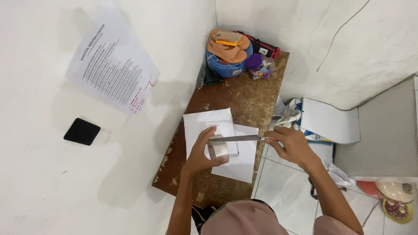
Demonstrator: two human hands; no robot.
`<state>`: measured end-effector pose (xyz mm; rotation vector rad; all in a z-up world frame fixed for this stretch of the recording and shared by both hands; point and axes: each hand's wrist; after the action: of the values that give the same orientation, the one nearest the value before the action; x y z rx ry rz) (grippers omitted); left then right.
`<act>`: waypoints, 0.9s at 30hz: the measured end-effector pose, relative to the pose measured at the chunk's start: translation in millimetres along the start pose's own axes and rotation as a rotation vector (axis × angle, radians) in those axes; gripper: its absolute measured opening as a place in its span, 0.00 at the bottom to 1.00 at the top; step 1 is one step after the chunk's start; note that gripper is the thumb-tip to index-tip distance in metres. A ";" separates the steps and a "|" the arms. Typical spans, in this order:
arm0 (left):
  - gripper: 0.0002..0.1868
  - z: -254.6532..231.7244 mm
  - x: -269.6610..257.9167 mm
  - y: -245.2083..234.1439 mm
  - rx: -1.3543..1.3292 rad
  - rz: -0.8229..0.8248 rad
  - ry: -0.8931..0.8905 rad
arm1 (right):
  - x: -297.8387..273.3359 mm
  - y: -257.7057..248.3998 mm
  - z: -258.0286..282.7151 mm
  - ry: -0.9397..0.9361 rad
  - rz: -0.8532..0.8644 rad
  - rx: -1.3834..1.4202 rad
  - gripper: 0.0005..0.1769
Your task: The person wraps a rectangular box with white paper at a small table. They fold the paper around the box, cut pieces of tape from a roll using a knife, press the tape to secure the paper, and fold the open ends of the paper closed.
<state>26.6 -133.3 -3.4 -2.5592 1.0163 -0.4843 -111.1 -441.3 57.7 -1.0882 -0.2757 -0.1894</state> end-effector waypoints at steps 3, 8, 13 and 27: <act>0.61 -3.5 1.4 -0.6 0.061 0.000 0.000 | 2.5 0.8 3.2 0.021 0.000 -0.005 0.13; 0.57 -9.7 -3.7 -6.4 0.125 -0.015 0.056 | 4.8 -0.6 10.3 -0.021 -0.035 -0.010 0.12; 0.58 -13.3 -6.5 -6.1 0.276 -0.045 0.167 | 7.4 -0.4 19.2 -0.054 -0.018 -0.031 0.12; 0.58 -24.8 -7.4 -8.1 0.319 -0.079 0.195 | 3.3 -16.4 32.9 -0.050 -0.079 -0.084 0.11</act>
<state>15.6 -127.2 20.7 -2.3053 0.8239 -0.8575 -116.9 -419.4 86.9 -1.1669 -0.3589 -0.2464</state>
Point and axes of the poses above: each hand's wrist, its own x-axis towards the middle knuckle, its own y-axis out of the palm, z = x × y
